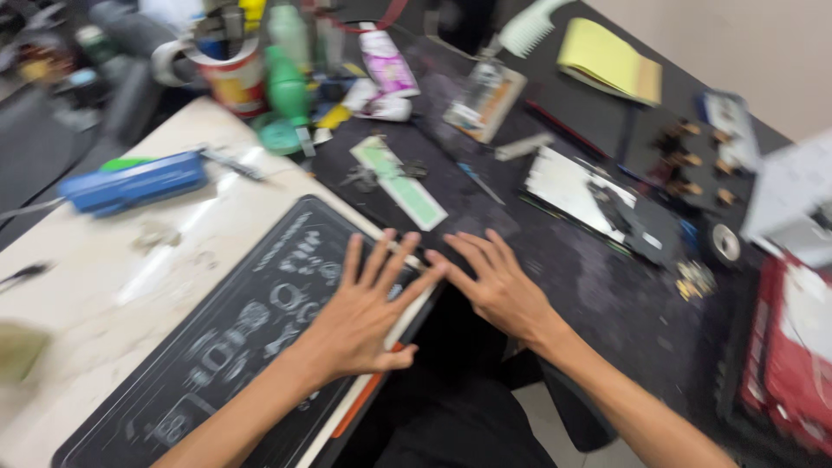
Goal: The person attaches plastic clamps to the edges of a smartphone and then uses a small tool to guide a thin wire through a channel inside a red laptop panel.
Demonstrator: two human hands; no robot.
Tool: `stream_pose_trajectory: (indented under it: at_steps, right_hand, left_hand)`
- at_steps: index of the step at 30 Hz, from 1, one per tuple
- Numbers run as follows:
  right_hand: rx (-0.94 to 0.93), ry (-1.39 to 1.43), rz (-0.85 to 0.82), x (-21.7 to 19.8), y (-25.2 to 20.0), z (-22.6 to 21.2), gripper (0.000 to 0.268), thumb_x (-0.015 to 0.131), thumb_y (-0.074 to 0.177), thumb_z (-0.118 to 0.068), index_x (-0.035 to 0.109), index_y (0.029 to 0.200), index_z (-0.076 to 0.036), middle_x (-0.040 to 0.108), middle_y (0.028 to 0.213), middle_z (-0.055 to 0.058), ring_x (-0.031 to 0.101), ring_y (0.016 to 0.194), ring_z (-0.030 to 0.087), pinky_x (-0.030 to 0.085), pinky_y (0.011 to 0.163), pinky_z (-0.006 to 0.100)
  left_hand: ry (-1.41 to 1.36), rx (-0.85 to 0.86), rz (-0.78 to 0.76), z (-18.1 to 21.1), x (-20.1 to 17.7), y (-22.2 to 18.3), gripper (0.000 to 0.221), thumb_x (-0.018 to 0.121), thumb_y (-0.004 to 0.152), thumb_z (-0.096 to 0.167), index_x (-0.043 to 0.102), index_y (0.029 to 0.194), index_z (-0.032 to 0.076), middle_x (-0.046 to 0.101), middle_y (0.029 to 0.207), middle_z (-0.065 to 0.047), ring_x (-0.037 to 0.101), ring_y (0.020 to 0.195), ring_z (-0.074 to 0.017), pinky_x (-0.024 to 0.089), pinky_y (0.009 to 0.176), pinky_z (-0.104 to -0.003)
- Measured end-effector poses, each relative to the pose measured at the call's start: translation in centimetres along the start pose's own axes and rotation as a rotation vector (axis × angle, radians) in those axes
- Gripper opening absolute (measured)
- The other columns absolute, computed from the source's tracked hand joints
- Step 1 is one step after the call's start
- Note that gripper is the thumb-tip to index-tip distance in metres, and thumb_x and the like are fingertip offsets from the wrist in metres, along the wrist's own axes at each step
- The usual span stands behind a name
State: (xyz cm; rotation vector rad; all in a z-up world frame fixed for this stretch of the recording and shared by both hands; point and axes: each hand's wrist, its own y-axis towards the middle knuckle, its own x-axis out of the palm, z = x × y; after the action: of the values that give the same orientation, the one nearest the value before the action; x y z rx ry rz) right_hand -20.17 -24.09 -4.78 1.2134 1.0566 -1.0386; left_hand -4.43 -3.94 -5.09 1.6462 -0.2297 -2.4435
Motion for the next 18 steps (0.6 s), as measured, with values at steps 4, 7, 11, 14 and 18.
stream_pose_trajectory:
  at_steps: [4,7,11,14,18]
  right_hand:
    - [-0.023,0.046,0.035,1.1,-1.0,1.0,0.082,0.065,0.076,-0.005,0.045,0.154,-0.018,0.050,0.149,0.017,0.047,0.139,0.035,0.034,0.118,0.062]
    - [-0.055,0.016,0.109,2.1,-1.8,1.4,0.071,0.064,0.088,-0.013,0.042,0.155,-0.013,0.048,0.153,0.020,0.047,0.142,0.037,0.034,0.118,0.064]
    - [-0.040,-0.056,0.156,3.4,-2.2,1.4,0.068,0.062,0.091,-0.015,0.043,0.155,-0.021,0.051,0.153,0.014,0.049,0.142,0.033,0.037,0.119,0.063]
    - [-0.023,-0.065,0.179,3.9,-2.7,1.6,0.067,0.064,0.092,-0.013,0.045,0.156,-0.022,0.052,0.153,0.009,0.050,0.142,0.030,0.038,0.120,0.061]
    - [0.023,0.002,0.102,3.8,-2.1,2.1,0.069,0.069,0.084,-0.017,0.049,0.150,-0.022,0.056,0.148,0.010,0.050,0.141,0.028,0.039,0.122,0.056]
  left_hand:
    - [0.022,0.036,0.053,0.9,0.1,0.6,0.116,0.082,0.062,0.049,0.024,0.156,0.014,0.016,0.159,-0.031,0.010,0.147,-0.0524,0.006,0.114,-0.072]
    - [0.026,0.050,0.106,1.3,0.5,1.0,0.109,0.079,0.067,0.053,0.028,0.155,0.015,0.019,0.159,-0.029,0.013,0.147,-0.0509,0.007,0.115,-0.070]
    - [-0.030,0.018,0.182,0.6,1.4,1.2,0.106,0.075,0.067,0.059,0.032,0.152,0.012,0.021,0.157,-0.030,0.014,0.147,-0.0519,0.009,0.113,-0.070]
    - [-0.068,-0.048,0.186,0.8,1.9,1.9,0.093,0.072,0.072,0.053,0.040,0.149,0.011,0.024,0.160,-0.027,0.017,0.150,-0.0501,0.012,0.117,-0.068]
    - [-0.186,0.026,0.248,3.8,1.8,5.3,0.065,0.065,0.089,0.039,0.052,0.144,0.009,0.032,0.162,-0.023,0.024,0.155,-0.0474,0.021,0.123,-0.063]
